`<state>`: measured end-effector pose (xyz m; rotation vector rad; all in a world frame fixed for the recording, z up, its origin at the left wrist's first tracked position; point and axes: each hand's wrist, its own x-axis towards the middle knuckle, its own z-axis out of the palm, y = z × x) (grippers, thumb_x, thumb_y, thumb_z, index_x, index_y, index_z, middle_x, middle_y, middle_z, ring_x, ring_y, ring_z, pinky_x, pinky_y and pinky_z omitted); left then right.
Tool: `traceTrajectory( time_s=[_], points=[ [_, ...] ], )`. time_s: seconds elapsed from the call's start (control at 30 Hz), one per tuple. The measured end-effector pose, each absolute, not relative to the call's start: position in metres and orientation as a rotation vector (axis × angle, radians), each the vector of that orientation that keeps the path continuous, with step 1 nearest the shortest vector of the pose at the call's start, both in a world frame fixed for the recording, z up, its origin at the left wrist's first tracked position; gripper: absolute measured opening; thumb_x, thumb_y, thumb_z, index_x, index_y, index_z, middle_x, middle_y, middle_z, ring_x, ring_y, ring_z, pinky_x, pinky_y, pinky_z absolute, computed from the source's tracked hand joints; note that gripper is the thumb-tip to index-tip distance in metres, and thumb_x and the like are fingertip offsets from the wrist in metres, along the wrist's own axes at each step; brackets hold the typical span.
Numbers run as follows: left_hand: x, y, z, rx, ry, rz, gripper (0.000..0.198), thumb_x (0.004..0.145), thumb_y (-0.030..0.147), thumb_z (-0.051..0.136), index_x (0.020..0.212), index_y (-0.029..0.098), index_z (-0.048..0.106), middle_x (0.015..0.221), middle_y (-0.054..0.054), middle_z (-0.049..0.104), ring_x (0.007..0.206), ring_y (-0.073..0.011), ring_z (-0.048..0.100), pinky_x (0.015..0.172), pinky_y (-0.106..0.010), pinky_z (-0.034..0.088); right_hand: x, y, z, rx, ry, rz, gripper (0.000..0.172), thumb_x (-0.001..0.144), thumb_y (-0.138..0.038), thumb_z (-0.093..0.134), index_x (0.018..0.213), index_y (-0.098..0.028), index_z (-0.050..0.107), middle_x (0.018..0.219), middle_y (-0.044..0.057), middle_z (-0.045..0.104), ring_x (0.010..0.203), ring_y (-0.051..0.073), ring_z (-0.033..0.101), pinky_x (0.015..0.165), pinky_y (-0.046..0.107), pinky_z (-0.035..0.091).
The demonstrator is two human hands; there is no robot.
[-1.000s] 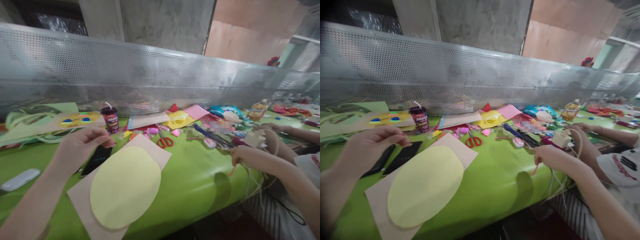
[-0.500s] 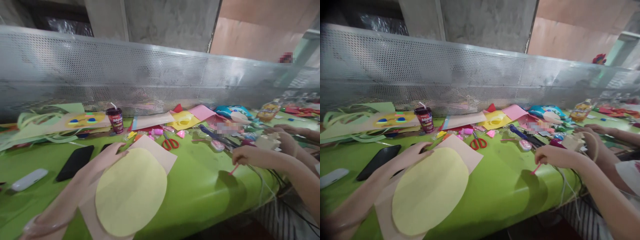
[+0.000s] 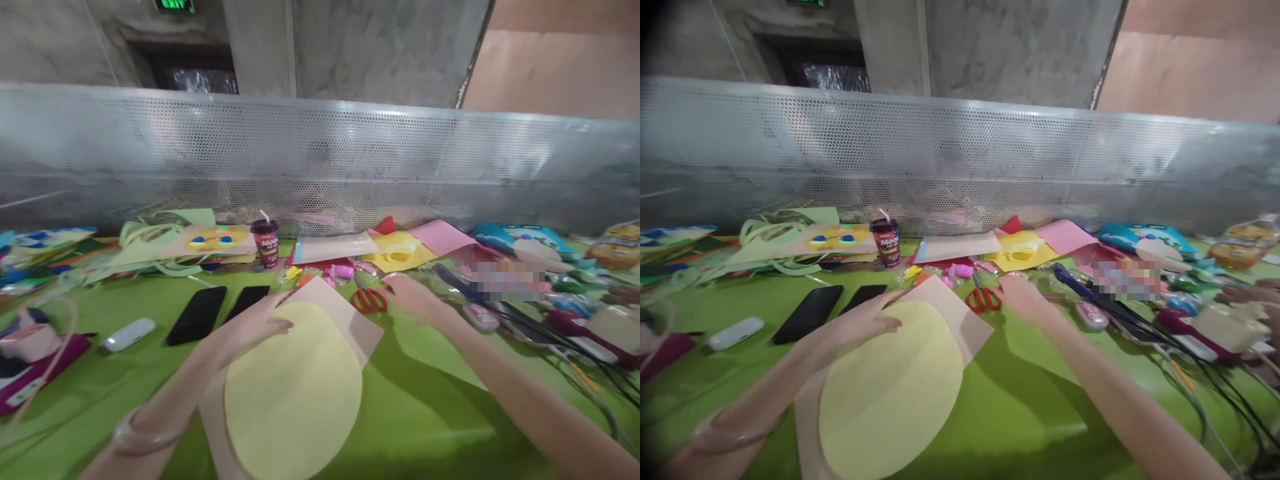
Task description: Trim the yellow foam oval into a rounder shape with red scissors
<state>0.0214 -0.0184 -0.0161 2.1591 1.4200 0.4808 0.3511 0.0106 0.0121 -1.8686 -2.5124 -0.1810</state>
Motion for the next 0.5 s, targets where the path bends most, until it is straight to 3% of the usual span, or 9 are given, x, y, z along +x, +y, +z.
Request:
traceTrajectory(
  time_s=[0.13,0.33,0.4,0.5],
  points=[
    [0.026,-0.019,-0.015,2.225,1.383,0.488,0.064,0.066,0.032,0.056,0.127,0.021,0.039,0.131,-0.005,0.041,0.119,-0.026,0.036,0.098,-0.034,0.028,0.311,0.023,-0.005,-2.039,-2.502,-0.172,0.048,0.083,-0.049,0.031,0.073,-0.012,0.059,0.075,0.014,0.062,0.068,0.022,0.059,0.058,0.03,0.044],
    [0.043,-0.026,-0.011,2.232,1.295,0.52,0.047,0.073,0.03,0.049,0.12,0.021,0.047,0.124,-0.004,0.049,0.112,-0.0219,0.044,0.092,-0.029,0.032,0.319,0.018,-0.015,-2.183,-2.355,-0.175,0.036,0.082,-0.036,0.035,0.084,-0.009,0.059,0.084,0.017,0.06,0.076,0.026,0.059,0.056,0.033,0.046],
    [0.05,-0.023,-0.016,2.237,1.311,0.531,0.037,0.075,0.033,0.048,0.108,0.019,0.054,0.11,-0.005,0.059,0.098,-0.0214,0.054,0.082,-0.029,0.039,0.325,0.014,-0.013,-2.166,-2.316,-0.289,0.034,0.082,-0.032,0.037,0.088,-0.008,0.059,0.091,0.02,0.059,0.088,0.03,0.056,0.06,0.036,0.047],
    [0.057,-0.015,-0.021,2.242,1.436,0.544,0.031,0.076,0.041,0.045,0.088,0.016,0.06,0.084,-0.005,0.065,0.073,-0.0203,0.058,0.066,-0.029,0.043,0.323,0.009,-0.011,-1.801,-2.326,-0.477,0.031,0.083,-0.022,0.035,0.099,-0.008,0.057,0.107,0.02,0.054,0.106,0.029,0.046,0.078,0.039,0.044]
  ],
)
